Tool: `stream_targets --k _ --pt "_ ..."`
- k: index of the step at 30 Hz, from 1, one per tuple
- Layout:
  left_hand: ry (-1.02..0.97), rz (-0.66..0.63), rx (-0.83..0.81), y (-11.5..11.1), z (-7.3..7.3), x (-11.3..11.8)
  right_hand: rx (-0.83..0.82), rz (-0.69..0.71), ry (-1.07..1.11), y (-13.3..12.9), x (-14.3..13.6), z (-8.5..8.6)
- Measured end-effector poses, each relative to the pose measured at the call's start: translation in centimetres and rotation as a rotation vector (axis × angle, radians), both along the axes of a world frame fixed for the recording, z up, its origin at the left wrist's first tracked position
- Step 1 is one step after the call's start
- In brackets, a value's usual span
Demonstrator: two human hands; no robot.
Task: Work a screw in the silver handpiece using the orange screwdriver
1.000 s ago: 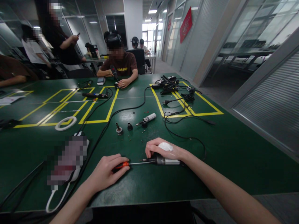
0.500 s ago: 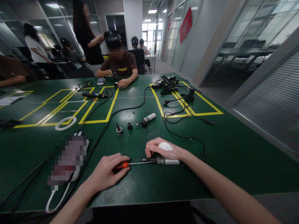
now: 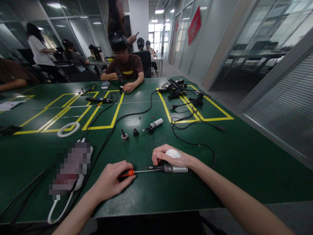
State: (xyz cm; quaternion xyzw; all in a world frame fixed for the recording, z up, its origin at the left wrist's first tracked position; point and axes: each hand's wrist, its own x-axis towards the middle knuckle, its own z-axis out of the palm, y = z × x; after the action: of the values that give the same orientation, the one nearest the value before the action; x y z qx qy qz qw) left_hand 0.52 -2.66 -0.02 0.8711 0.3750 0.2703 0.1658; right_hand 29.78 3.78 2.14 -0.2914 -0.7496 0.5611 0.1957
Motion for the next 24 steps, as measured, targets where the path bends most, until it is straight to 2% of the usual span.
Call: stream_targets --k 24 --pt "-0.007 -0.022 0.038 0.05 -0.12 -0.23 0.002 -0.001 -0.003 0.07 -0.05 -0.13"
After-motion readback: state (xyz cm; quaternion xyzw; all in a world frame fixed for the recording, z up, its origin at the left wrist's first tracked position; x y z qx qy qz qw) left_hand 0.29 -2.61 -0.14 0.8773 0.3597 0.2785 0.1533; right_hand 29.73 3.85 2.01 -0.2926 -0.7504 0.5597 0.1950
